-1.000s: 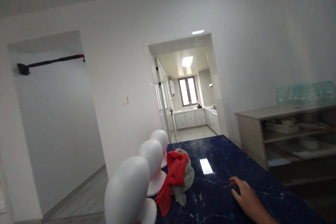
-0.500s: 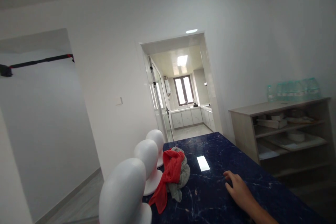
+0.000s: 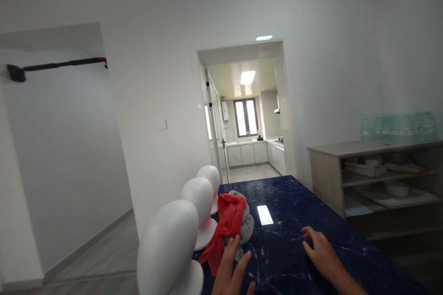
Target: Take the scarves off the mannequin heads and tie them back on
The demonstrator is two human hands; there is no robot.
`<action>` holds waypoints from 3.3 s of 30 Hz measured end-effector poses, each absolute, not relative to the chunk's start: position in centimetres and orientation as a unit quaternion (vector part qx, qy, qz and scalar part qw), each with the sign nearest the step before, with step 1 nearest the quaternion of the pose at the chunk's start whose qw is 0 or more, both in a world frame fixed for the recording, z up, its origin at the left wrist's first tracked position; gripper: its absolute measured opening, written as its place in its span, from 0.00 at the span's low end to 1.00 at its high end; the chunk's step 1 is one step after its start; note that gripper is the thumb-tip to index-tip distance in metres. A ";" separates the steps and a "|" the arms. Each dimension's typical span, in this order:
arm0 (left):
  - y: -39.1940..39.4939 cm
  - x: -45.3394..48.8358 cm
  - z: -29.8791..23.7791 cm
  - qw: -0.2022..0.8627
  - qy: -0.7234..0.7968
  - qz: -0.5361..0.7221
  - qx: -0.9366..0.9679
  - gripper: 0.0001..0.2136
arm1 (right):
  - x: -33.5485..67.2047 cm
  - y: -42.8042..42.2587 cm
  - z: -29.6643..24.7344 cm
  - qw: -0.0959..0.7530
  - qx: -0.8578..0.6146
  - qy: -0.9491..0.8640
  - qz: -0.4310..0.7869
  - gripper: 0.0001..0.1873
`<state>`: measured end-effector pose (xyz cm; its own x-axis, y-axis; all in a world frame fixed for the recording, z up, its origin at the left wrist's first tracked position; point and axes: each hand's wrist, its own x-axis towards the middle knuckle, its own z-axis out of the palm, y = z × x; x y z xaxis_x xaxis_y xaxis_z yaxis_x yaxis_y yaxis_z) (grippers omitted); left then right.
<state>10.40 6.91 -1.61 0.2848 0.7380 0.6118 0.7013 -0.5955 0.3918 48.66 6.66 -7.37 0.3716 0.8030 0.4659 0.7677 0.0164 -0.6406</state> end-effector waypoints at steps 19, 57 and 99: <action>20.2 19.0 -1.4 -0.083 0.591 0.270 0.755 0.26 | 49.2 6.9 -7.8 0.429 -0.704 -0.566 0.017 0.20; 19.6 19.2 -0.1 0.316 0.405 0.579 0.634 0.23 | 51.3 13.2 -7.6 0.392 -0.717 -0.574 -0.053 0.19; 17.6 21.1 -2.9 0.262 0.361 0.288 0.847 0.17 | 50.6 12.3 -7.1 0.375 -0.721 -0.580 -0.054 0.13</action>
